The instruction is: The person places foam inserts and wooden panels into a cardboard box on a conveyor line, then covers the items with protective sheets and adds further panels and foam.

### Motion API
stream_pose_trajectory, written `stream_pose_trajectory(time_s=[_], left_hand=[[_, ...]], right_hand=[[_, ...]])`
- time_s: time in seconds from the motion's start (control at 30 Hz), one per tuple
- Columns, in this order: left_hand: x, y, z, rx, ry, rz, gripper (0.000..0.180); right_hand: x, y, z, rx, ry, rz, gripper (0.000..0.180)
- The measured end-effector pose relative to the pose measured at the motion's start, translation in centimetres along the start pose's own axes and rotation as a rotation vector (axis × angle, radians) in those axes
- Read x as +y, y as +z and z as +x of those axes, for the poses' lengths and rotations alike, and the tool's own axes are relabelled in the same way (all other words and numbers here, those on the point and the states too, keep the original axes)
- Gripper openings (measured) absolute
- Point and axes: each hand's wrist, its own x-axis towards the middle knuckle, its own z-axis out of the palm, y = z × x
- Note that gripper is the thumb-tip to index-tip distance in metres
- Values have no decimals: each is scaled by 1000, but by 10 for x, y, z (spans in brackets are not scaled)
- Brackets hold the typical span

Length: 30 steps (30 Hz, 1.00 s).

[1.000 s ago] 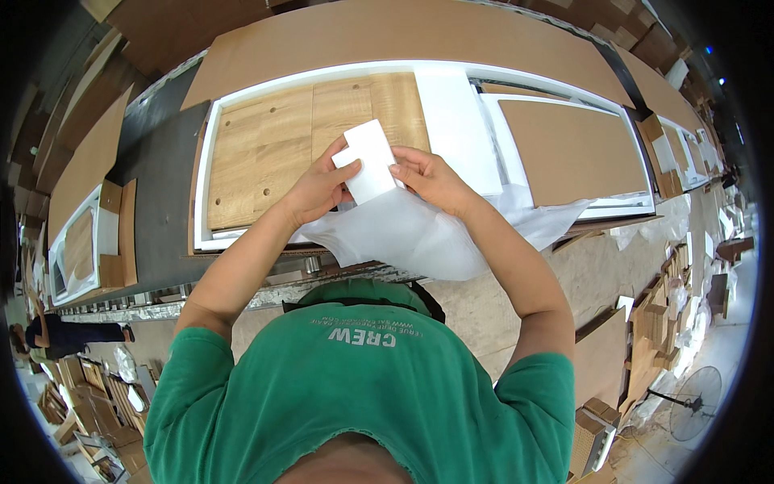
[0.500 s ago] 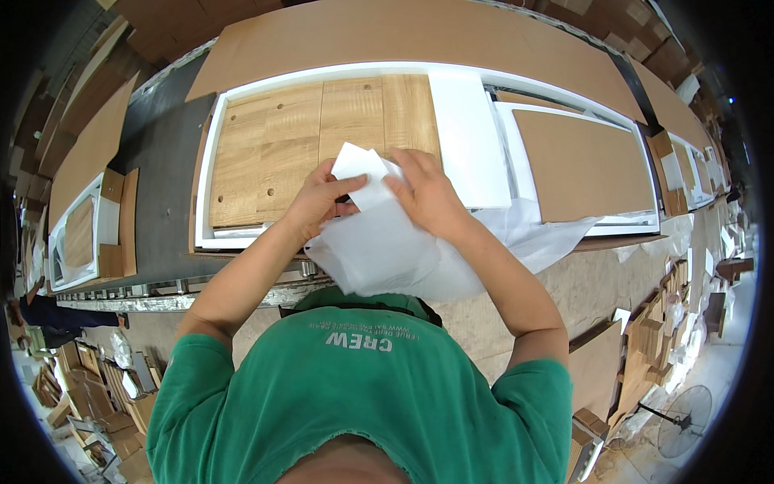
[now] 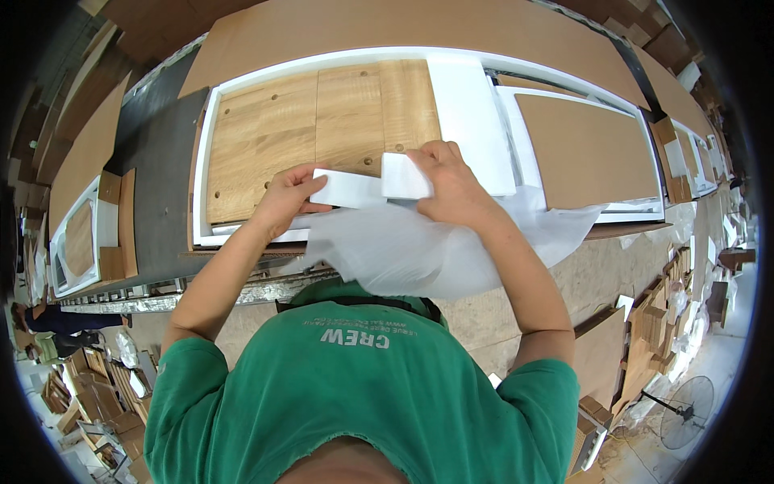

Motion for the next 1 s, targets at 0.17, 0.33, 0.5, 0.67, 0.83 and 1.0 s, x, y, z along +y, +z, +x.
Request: stream_pose_trajectory(time_s=[0.17, 0.33, 0.5, 0.67, 0.83, 1.0], left_hand=[[9, 8, -18, 137, 344, 955, 35], [-21, -2, -11, 112, 763, 1266, 42], [2, 10, -17, -84, 776, 1549, 65], [3, 19, -17, -205, 695, 1763, 66], [-1, 11, 3, -242, 806, 1769, 50], [23, 58, 23, -341, 799, 1644, 49]], right_hand=[[11, 11, 7, -109, -8, -193, 67], [8, 25, 4, -44, -50, -493, 61], [8, 16, 1, -70, -17, -364, 55], [20, 14, -11, -50, -37, -196, 52], [23, 28, -12, 38, -32, -207, 49], [31, 25, -13, -2, 1, -232, 46]])
